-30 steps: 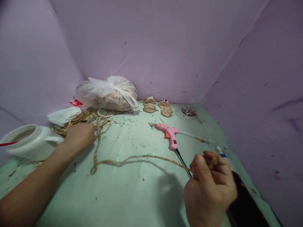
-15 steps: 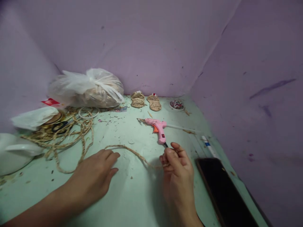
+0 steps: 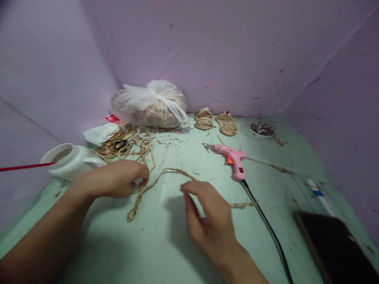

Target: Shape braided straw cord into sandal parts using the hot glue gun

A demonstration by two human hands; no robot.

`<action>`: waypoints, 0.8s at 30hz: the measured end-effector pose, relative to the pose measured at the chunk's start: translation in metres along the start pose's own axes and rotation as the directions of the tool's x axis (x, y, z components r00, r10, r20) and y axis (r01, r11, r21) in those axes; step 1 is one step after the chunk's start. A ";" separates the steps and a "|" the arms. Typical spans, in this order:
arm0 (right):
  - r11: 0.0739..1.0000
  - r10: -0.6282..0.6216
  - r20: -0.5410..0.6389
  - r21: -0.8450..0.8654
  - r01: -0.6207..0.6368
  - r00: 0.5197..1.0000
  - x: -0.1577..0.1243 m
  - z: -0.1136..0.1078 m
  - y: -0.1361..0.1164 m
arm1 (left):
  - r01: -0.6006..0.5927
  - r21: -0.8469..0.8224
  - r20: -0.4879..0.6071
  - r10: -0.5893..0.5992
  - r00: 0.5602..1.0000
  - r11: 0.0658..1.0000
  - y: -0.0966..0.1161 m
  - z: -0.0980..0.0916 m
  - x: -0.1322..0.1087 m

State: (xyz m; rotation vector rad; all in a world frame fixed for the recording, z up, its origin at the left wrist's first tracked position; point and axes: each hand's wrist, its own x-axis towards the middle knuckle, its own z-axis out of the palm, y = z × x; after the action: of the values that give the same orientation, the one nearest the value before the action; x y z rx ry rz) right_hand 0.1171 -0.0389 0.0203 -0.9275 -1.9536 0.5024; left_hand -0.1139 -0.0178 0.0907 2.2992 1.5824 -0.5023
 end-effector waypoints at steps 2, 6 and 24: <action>0.987 -0.157 0.186 0.050 0.150 0.970 0.014 0.019 -0.004 | -0.027 -0.007 -0.042 0.027 0.999 1.000 0.001 0.010 0.007; 0.968 -0.230 0.462 0.020 0.250 0.856 0.035 0.052 0.002 | -0.034 -0.177 -0.182 0.001 0.983 0.984 -0.003 0.023 0.016; 0.500 0.584 0.544 0.344 -0.795 0.603 0.037 -0.043 -0.009 | -0.034 -0.174 -0.836 -0.129 0.533 0.984 -0.051 0.001 0.013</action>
State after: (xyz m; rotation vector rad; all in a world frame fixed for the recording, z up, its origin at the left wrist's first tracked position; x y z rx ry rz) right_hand 0.1384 -0.0162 0.0689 -1.2778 -1.4545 1.7599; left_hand -0.1578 0.0098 0.0814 2.4838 1.9435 0.9097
